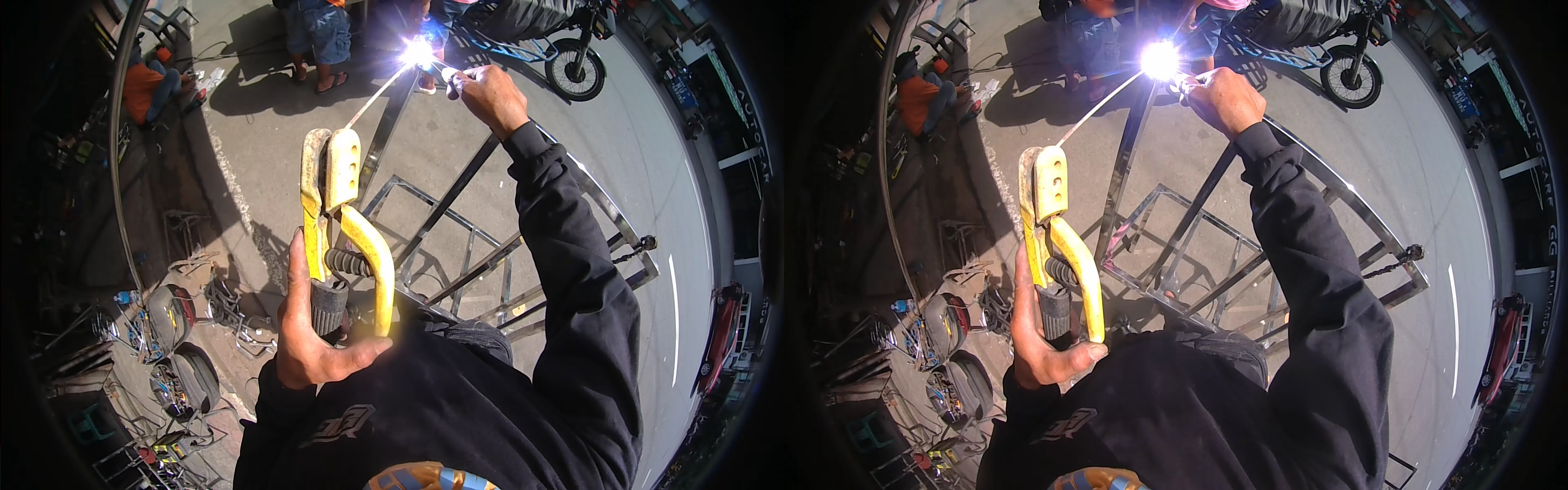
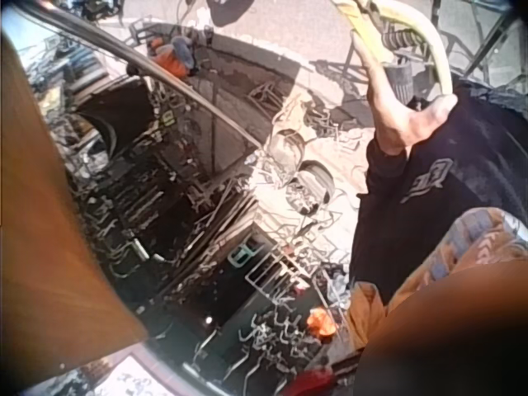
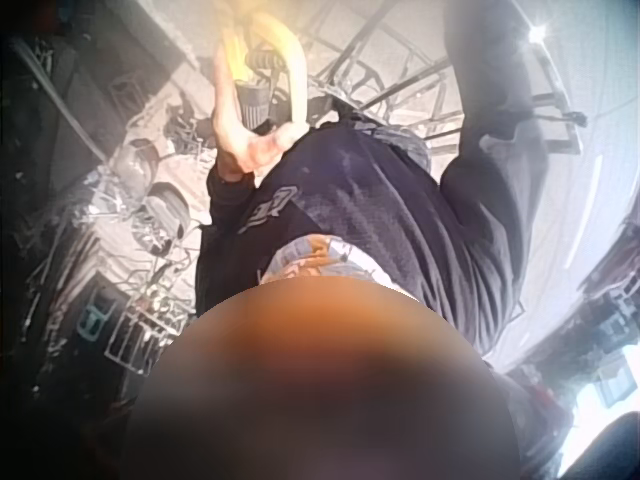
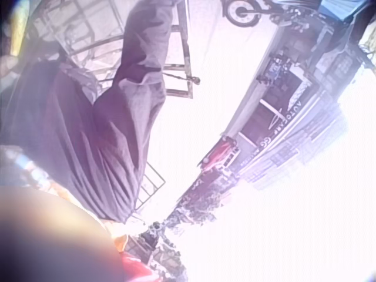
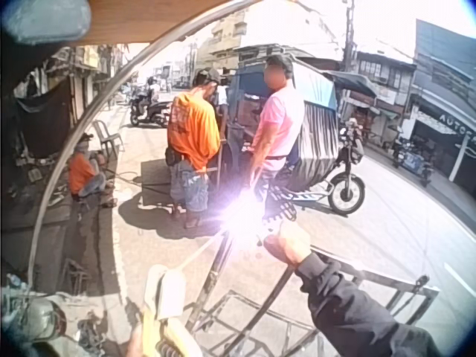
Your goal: The person welds joints on a metal frame using a handheld welding torch, then switches to an angle grinder to smooth the welded areas. The person repositions the frame and continues grinding along the joints.
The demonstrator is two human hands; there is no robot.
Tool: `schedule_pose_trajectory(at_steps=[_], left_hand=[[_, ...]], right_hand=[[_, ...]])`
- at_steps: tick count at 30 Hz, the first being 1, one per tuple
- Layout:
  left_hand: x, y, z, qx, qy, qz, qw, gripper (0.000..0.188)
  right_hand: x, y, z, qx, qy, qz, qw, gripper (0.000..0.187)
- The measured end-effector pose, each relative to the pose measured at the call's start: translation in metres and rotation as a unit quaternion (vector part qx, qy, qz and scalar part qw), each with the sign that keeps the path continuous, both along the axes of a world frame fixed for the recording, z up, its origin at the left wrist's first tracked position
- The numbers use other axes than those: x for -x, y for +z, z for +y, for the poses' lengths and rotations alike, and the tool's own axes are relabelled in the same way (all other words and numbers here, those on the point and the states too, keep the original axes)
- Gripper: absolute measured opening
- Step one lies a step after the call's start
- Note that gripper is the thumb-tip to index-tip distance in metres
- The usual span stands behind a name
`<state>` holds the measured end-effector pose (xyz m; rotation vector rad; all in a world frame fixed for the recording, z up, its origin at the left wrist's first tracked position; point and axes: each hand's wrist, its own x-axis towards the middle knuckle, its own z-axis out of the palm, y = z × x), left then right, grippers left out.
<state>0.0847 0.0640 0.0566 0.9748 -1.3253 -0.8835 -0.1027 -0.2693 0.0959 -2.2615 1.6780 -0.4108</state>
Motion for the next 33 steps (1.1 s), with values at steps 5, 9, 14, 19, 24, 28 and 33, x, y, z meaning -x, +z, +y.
schedule_pose_trajectory(at_steps=[5, 9, 14, 19, 24, 28, 33], left_hand=[[-0.001, -0.002, 0.0, -0.015, -0.005, 0.021, 1.0, 0.126], [0.0, -0.004, -0.001, 0.027, 0.018, 0.005, 0.999, 0.128], [0.002, -0.003, 0.0, 0.023, 0.012, 0.008, 1.0, 0.127], [0.002, -0.003, 0.002, -0.003, 0.02, 0.017, 1.0, 0.126], [-0.001, -0.004, 0.001, -0.005, 0.021, -0.017, 1.0, 0.127], [-0.001, -0.005, 0.001, -0.016, 0.015, 0.004, 1.0, 0.128], [-0.001, -0.004, -0.001, -0.016, 0.009, 0.0, 1.0, 0.128]], right_hand=[[0.001, -0.005, -0.006, 0.034, 0.007, -0.004, 0.999, 0.048], [-0.002, 0.001, -0.002, -0.023, -0.002, 0.009, 1.0, 0.054], [-0.006, 0.006, 0.003, -0.02, -0.017, 0.005, 1.0, 0.056], [-0.006, 0.004, 0.001, -0.015, -0.016, 0.013, 1.0, 0.057], [-0.006, 0.004, 0.002, -0.014, -0.016, 0.011, 1.0, 0.057], [-0.004, 0.004, 0.001, -0.004, -0.001, 0.006, 1.0, 0.051], [-0.003, 0.003, 0.0, 0.011, -0.009, 0.018, 1.0, 0.046]])
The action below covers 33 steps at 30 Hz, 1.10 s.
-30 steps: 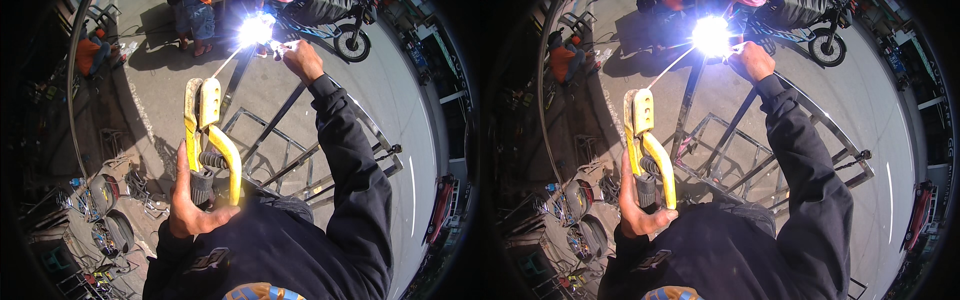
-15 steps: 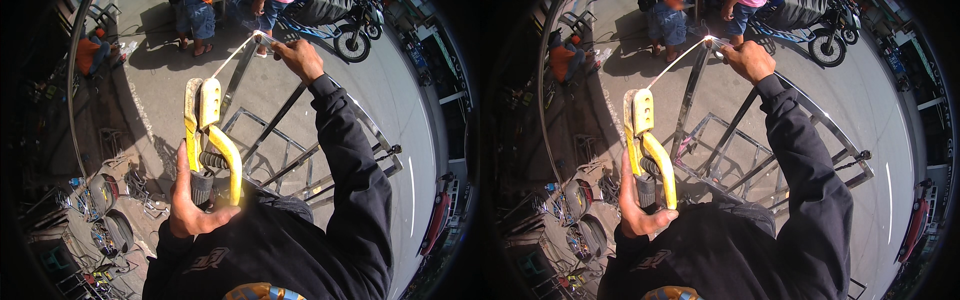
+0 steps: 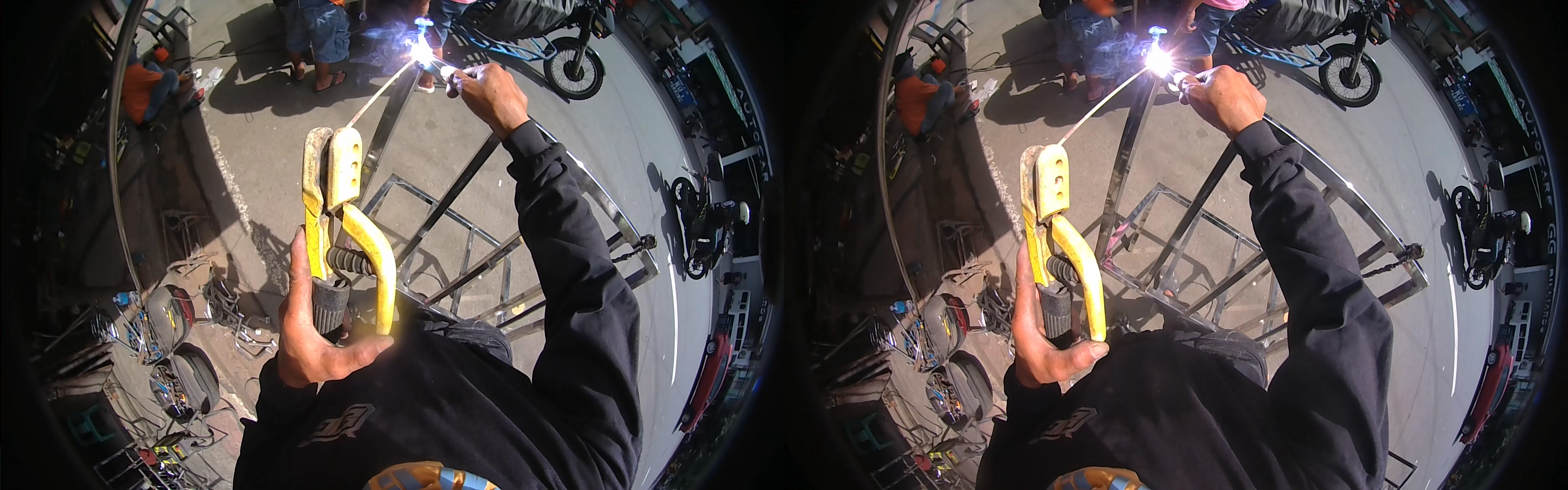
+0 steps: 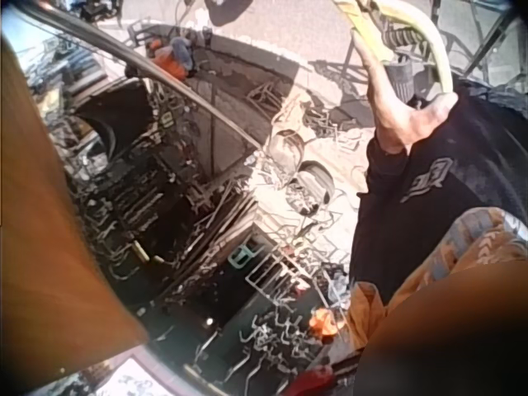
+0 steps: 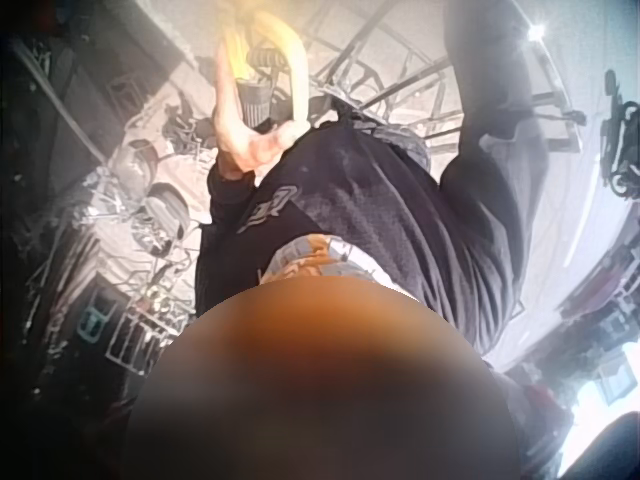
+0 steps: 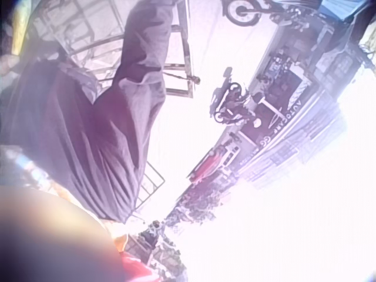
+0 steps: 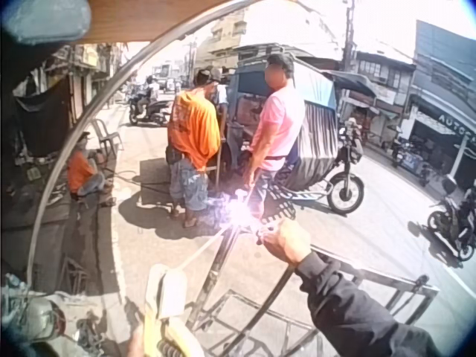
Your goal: The person welds joints on a metal frame using a handheld welding torch, then switches to an angle grinder to smooth the welded areas. The person repositions the frame and continues grinding along the joints.
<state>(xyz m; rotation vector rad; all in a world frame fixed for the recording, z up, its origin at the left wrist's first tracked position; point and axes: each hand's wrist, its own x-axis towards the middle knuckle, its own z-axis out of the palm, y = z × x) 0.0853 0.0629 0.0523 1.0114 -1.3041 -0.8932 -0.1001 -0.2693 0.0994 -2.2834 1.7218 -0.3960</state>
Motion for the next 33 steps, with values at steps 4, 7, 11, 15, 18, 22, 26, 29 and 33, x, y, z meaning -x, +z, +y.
schedule_pose_trajectory(at_steps=[4, 7, 11, 15, 18, 22, 26, 29, 33], left_hand=[[0.0021, 0.0008, -0.0008, 0.025, 0.008, 0.018, 0.999, 0.129], [0.0007, 0.0035, 0.0011, -0.004, 0.002, 0.009, 1.0, 0.13], [-0.0001, 0.0035, 0.0012, -0.002, -0.013, 0.026, 1.0, 0.128], [-0.0012, 0.0019, -0.0006, 0.01, 0.002, -0.024, 1.0, 0.127], [-0.0018, 0.0013, -0.0012, 0.012, 0.0, -0.025, 1.0, 0.127], [-0.0017, 0.0017, -0.001, 0.011, -0.001, -0.02, 1.0, 0.128], [-0.0004, 0.0015, -0.0003, -0.013, 0.0, -0.001, 1.0, 0.128], [-0.0014, 0.0005, -0.0012, -0.006, -0.004, -0.006, 1.0, 0.129], [-0.0029, 0.0004, -0.0014, -0.008, 0.001, -0.029, 1.0, 0.129]], right_hand=[[-0.0003, 0.0011, 0.0021, 0.0, -0.005, -0.007, 1.0, 0.05], [-0.0008, 0.0028, 0.0017, -0.021, -0.001, 0.004, 1.0, 0.053], [-0.0014, 0.0014, 0.0017, -0.013, -0.002, 0.0, 1.0, 0.054], [-0.0037, 0.0019, 0.0018, -0.02, -0.014, 0.008, 1.0, 0.052], [-0.005, 0.0036, 0.0038, -0.019, -0.024, 0.007, 1.0, 0.05], [-0.003, 0.0077, 0.0068, -0.027, -0.005, -0.015, 1.0, 0.048], [-0.0026, 0.0094, 0.0068, -0.037, -0.003, -0.014, 0.999, 0.047], [-0.0025, 0.0072, 0.005, -0.034, -0.006, -0.011, 0.999, 0.046], [0.0013, 0.0021, 0.0016, -0.022, 0.017, -0.027, 0.999, 0.043]])
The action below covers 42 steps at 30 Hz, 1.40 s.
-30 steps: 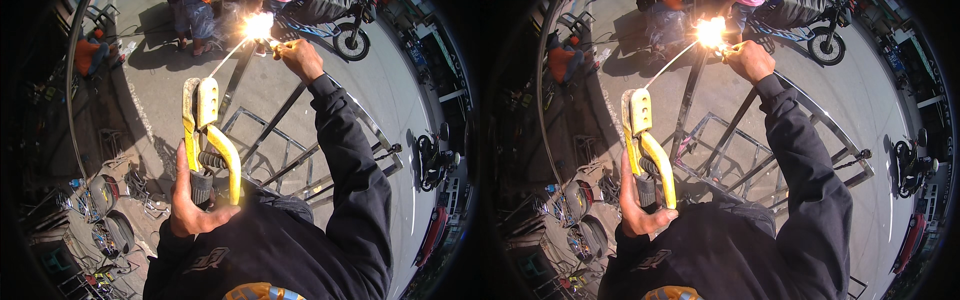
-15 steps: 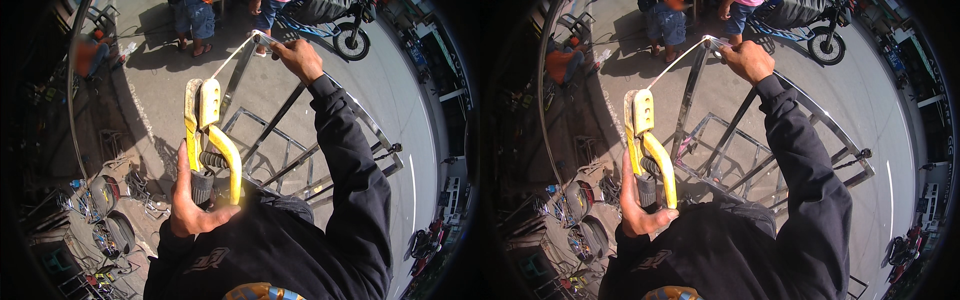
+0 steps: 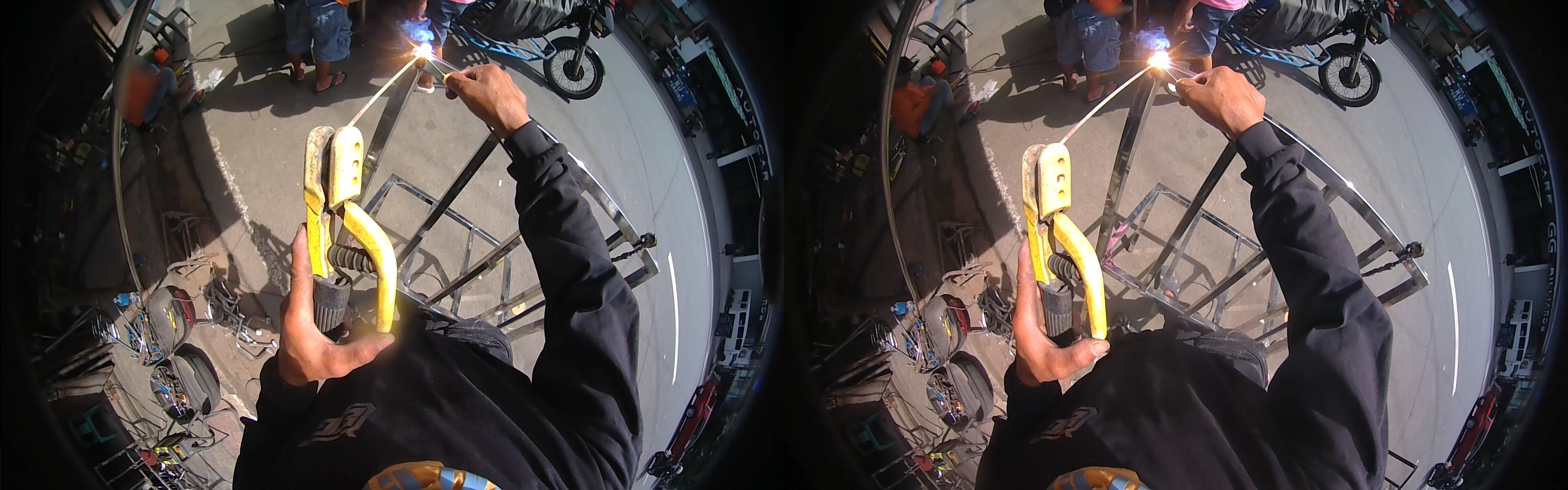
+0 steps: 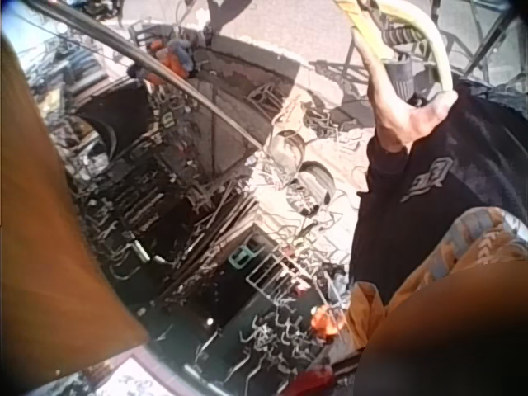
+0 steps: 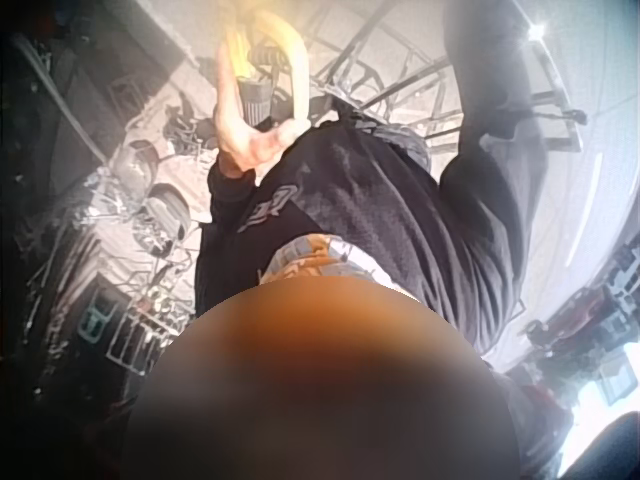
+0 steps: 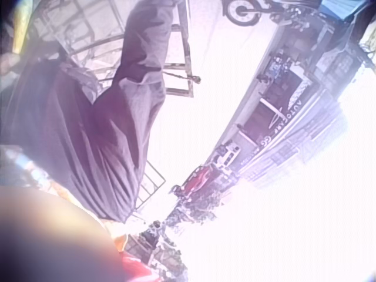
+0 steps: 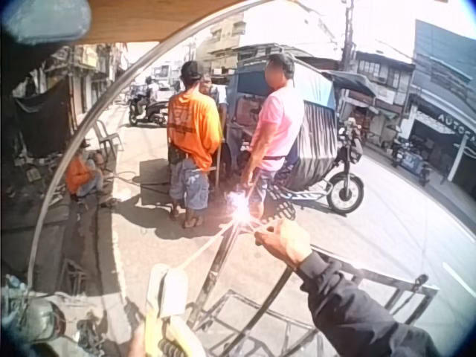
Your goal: The person welds joints on a metal frame using a handheld welding torch, then switches to an angle grinder to smooth the welded areas. The person repositions the frame and continues grinding along the joints.
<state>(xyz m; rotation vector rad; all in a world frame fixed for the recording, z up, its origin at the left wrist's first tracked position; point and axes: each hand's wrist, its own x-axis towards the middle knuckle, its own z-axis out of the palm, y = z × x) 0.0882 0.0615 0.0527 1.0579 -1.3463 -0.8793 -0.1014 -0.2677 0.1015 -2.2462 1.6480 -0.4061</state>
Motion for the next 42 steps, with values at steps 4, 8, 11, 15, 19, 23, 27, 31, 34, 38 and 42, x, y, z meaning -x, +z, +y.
schedule_pose_trajectory(at_steps=[4, 8, 11, 15, 19, 23, 27, 31, 34, 38, 42], left_hand=[[0.003, -0.001, 0.0, -0.011, 0.001, 0.042, 0.999, 0.129], [0.004, -0.002, -0.003, 0.037, 0.005, 0.044, 0.998, 0.13], [0.002, -0.001, -0.003, 0.031, -0.001, 0.038, 0.999, 0.129], [0.002, -0.001, -0.002, 0.015, -0.001, 0.031, 0.999, 0.129], [0.002, -0.002, -0.002, 0.014, 0.001, 0.028, 0.999, 0.129], [0.0, -0.003, -0.001, 0.005, 0.003, 0.007, 1.0, 0.129], [0.001, -0.004, -0.001, 0.007, 0.011, 0.011, 1.0, 0.13], [0.002, -0.003, -0.001, -0.003, 0.015, 0.006, 1.0, 0.13], [0.001, -0.003, -0.002, -0.014, 0.015, 0.016, 1.0, 0.131], [0.002, -0.004, -0.002, -0.012, 0.02, 0.028, 0.999, 0.131], [0.004, -0.005, -0.003, 0.014, 0.035, 0.034, 0.999, 0.131]], right_hand=[[0.004, -0.004, -0.002, 0.036, 0.024, 0.029, 0.999, 0.042], [0.003, -0.003, -0.002, 0.0, 0.007, 0.004, 1.0, 0.041], [0.001, -0.001, 0.0, 0.0, -0.001, -0.006, 1.0, 0.039], [-0.001, 0.0, 0.001, -0.013, -0.014, -0.003, 1.0, 0.039], [0.001, 0.0, 0.0, -0.009, 0.001, -0.002, 1.0, 0.04], [0.001, -0.002, -0.001, -0.007, 0.002, -0.002, 1.0, 0.042], [0.0, -0.002, -0.001, -0.003, 0.003, -0.003, 1.0, 0.042], [0.002, -0.001, -0.001, -0.007, 0.021, 0.001, 1.0, 0.041], [0.004, -0.003, -0.004, -0.016, 0.026, 0.013, 0.999, 0.041], [0.006, -0.009, -0.013, -0.001, 0.045, 0.008, 0.999, 0.04], [0.011, -0.011, -0.02, -0.048, 0.073, -0.041, 0.995, 0.044]])
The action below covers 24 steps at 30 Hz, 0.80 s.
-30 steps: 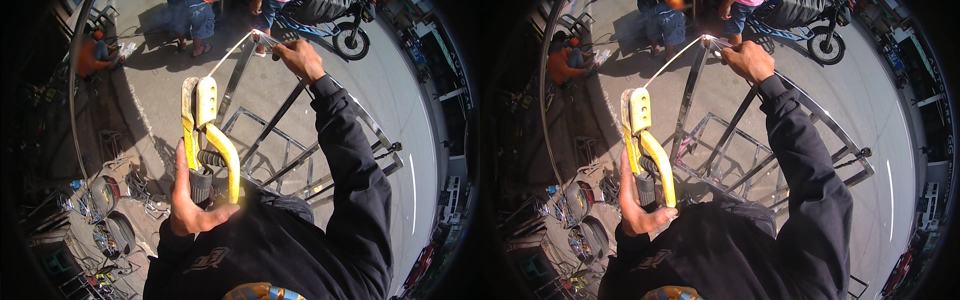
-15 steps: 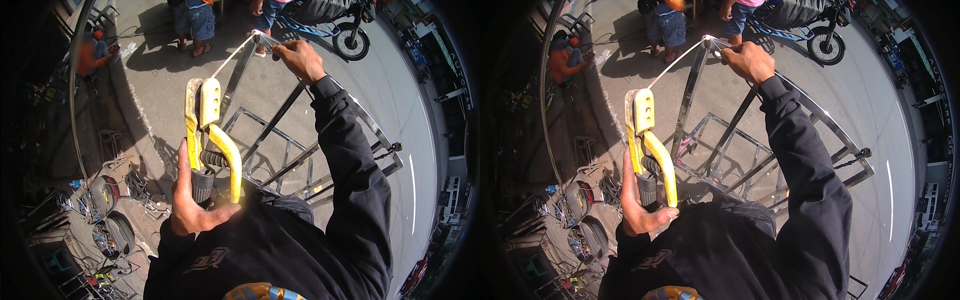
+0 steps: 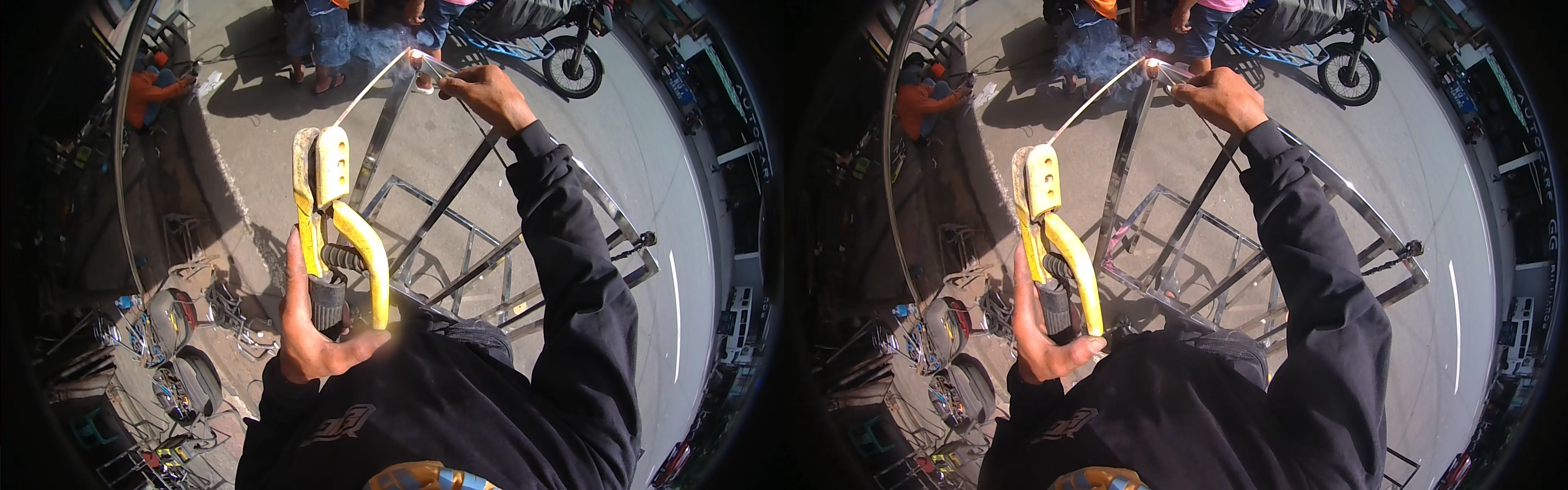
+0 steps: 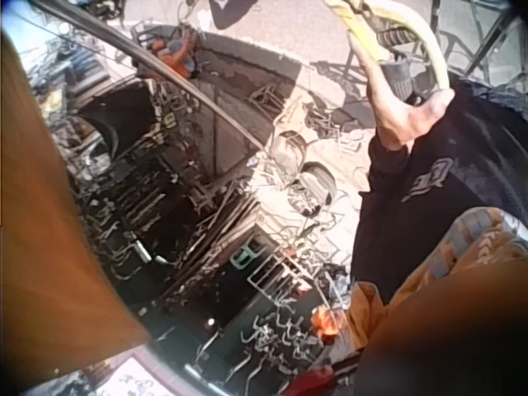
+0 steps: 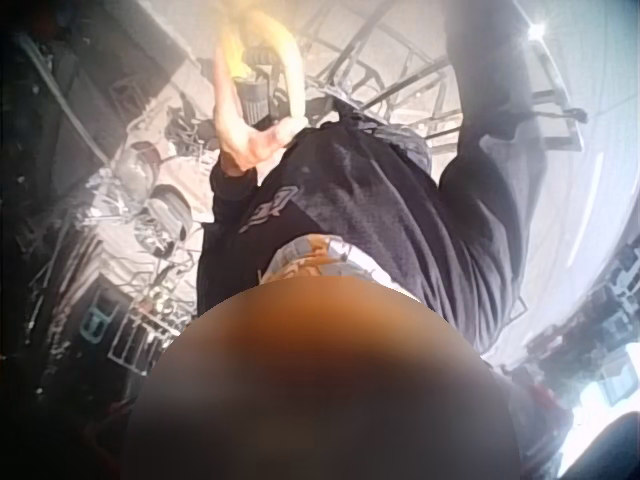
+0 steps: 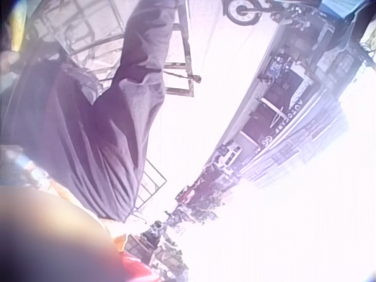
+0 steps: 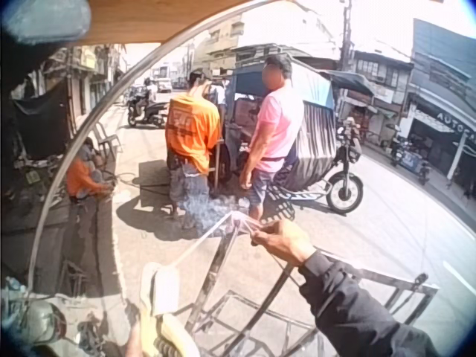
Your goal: The person welds joints on a metal frame using a handheld welding torch, then switches to an angle grinder to smooth the welded areas. The person repositions the frame and continues grinding along the joints.
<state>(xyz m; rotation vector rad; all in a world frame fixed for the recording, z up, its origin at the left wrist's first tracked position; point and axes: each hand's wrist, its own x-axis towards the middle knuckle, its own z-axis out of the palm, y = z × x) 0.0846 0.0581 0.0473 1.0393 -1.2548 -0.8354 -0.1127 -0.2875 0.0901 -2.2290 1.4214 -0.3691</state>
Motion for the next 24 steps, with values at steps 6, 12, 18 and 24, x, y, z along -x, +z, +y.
schedule_pose_trajectory(at_steps=[6, 12, 18, 24], left_hand=[[-0.0015, 0.002, -0.0004, -0.002, -0.009, -0.021, 1.0, 0.131], [0.0004, 0.0055, -0.0002, -0.025, -0.01, -0.024, 0.999, 0.128], [-0.0014, 0.0055, -0.0021, -0.025, -0.013, -0.029, 0.999, 0.131], [0.0022, 0.0024, -0.0031, -0.027, -0.01, 0.001, 1.0, 0.131]], right_hand=[[0.0005, 0.0002, 0.0004, 0.018, 0.018, -0.001, 1.0, 0.045], [0.0004, 0.0005, 0.0004, 0.036, 0.039, 0.006, 0.999, 0.045], [0.0001, 0.0012, 0.0018, 0.05, 0.043, 0.014, 0.998, 0.045], [0.001, -0.0002, 0.0017, 0.021, 0.002, 0.045, 0.999, 0.046]])
